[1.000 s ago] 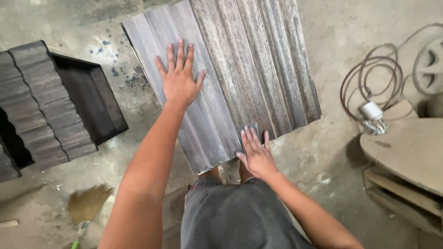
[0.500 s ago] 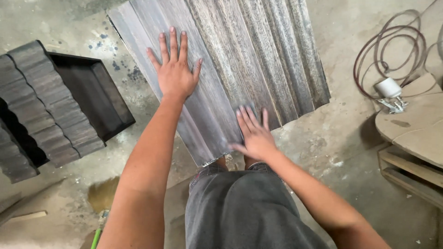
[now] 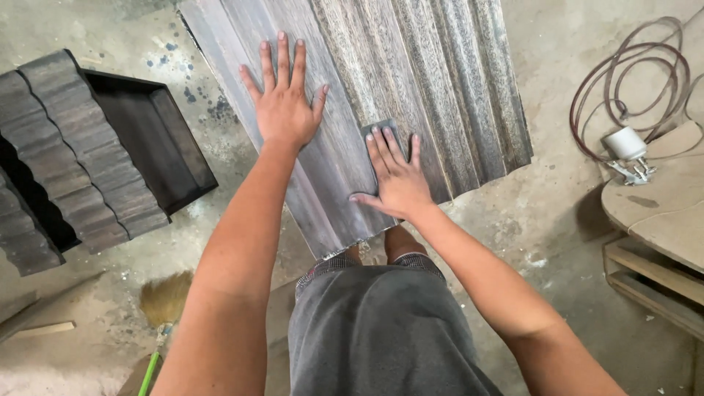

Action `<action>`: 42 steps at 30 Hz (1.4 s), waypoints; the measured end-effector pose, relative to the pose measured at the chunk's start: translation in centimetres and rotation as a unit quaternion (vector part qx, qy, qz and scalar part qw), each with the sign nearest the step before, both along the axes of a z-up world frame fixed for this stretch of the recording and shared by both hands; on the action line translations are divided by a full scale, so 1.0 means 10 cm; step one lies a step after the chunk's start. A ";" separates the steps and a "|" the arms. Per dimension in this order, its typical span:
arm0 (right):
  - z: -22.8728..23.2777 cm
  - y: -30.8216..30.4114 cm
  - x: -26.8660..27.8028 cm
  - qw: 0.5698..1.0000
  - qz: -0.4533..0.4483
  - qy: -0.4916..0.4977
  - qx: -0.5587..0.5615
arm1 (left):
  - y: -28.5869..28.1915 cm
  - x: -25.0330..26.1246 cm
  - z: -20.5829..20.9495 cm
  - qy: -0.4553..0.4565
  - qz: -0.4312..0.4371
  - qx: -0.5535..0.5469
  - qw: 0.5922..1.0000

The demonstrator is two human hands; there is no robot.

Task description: The person sands a corrugated wooden board using a sanding block. They hold the board on a metal stand and rub the sanding block across the surface repeatedly, focusing on smoothing the ridges and edges.

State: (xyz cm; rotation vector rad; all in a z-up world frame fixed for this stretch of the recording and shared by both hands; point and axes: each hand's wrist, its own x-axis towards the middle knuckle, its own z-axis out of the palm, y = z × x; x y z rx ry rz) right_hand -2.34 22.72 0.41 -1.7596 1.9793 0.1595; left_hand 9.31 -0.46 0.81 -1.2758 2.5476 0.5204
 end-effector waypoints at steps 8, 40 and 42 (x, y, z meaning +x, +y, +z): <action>-0.12 0.59 0.07 0.997 0.048 0.054 -0.020 | -0.01 0.00 -0.02 -0.009 -0.007 -0.010 1.000; -0.13 0.72 0.04 0.998 0.034 -0.001 -0.044 | 0.00 -0.02 0.00 0.014 -0.004 -0.008 1.000; -0.17 0.76 0.04 0.998 0.044 0.002 -0.041 | -0.02 -0.02 0.00 0.018 0.000 -0.012 1.000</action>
